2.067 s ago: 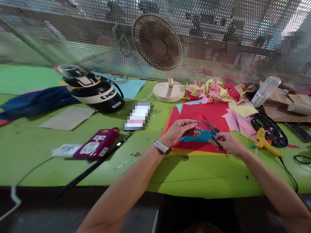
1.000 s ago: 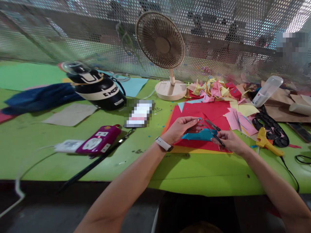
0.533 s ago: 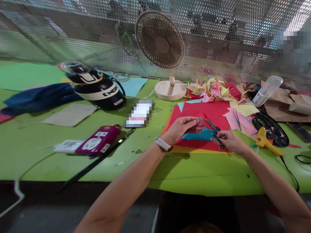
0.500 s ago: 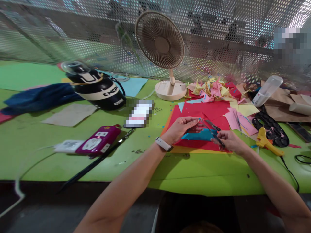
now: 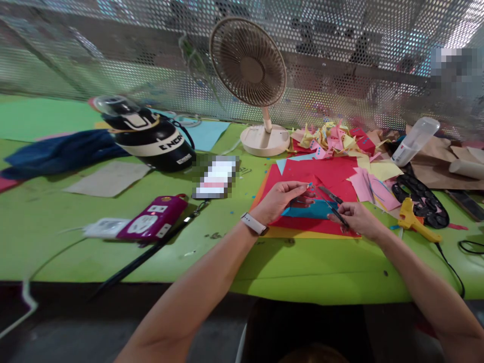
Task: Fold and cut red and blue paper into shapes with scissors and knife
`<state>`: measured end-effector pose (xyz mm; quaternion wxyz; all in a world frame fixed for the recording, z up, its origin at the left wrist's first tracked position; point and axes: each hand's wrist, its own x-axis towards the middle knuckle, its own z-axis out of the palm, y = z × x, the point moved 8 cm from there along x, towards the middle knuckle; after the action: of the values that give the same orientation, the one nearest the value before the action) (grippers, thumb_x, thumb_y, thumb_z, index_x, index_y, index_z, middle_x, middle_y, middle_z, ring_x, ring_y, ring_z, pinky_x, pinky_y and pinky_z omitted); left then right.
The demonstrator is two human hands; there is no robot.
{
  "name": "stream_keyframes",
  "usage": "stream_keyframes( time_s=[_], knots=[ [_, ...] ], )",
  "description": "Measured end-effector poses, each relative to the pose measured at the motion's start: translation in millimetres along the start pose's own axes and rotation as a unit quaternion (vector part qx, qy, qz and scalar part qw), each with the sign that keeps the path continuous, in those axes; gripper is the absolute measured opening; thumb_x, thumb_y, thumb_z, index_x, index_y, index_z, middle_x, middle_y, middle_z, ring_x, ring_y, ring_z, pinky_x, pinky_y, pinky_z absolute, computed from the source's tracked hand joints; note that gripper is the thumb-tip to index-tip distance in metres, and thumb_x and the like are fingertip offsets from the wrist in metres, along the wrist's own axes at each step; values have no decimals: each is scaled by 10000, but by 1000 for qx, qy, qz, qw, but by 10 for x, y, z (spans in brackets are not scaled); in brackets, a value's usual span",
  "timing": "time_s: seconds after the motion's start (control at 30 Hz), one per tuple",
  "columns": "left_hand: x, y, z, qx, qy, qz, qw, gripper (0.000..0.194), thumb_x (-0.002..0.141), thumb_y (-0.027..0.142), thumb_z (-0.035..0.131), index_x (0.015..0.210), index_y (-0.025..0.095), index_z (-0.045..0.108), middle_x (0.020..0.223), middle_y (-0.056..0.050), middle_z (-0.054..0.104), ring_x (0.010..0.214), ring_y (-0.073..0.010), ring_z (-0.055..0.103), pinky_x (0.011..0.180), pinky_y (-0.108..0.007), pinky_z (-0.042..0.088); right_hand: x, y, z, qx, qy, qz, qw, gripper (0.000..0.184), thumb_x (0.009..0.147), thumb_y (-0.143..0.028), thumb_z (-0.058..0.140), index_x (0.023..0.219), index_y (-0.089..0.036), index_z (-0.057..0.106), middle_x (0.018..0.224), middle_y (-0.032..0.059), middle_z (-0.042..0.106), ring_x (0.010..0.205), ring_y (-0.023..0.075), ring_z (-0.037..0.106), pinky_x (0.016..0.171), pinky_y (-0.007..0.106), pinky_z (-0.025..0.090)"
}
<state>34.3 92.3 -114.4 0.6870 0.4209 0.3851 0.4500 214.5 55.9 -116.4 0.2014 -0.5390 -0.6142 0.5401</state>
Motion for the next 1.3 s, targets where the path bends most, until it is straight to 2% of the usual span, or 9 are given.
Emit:
stream_keyframes(
  time_s=[0.33,0.6,0.77,1.1,1.3],
  knots=[
    [-16,0,12,1,0,-22,1000,176,743,238,764,826,108,681,766,-69,734,574,-113,665,619,-241,575,22,39,-32,2,8,-5,1000,407,674,-536,724,690,-189,513,475,-41,554,374,60,431,349,177,218],
    [-10,18,-4,7,-1,-9,1000,161,770,251,742,830,116,678,801,-73,736,596,-108,664,651,-251,572,-3,-5,-42,3,17,-3,1000,420,670,-550,726,673,-188,514,474,-34,553,378,65,452,350,181,240],
    [-11,7,-9,-11,5,-10,1000,158,775,223,731,883,120,680,805,-75,739,612,-123,674,660,-268,574,-44,-62,-6,30,8,8,999,437,656,-553,738,648,-189,495,466,-38,544,360,51,429,346,179,237],
    [-29,-1,29,-42,3,-25,999,157,779,131,693,933,105,668,723,-66,735,568,-128,678,598,-245,572,-13,-23,50,27,-19,10,999,464,619,-581,746,668,-190,502,464,-39,543,365,55,429,352,181,228],
    [-30,-8,16,-26,-2,-24,999,152,792,168,704,932,115,678,750,-69,741,583,-129,683,638,-268,583,-21,-46,46,17,-16,8,1000,449,628,-570,742,662,-188,509,466,-39,543,365,52,422,357,180,246]
  ],
)
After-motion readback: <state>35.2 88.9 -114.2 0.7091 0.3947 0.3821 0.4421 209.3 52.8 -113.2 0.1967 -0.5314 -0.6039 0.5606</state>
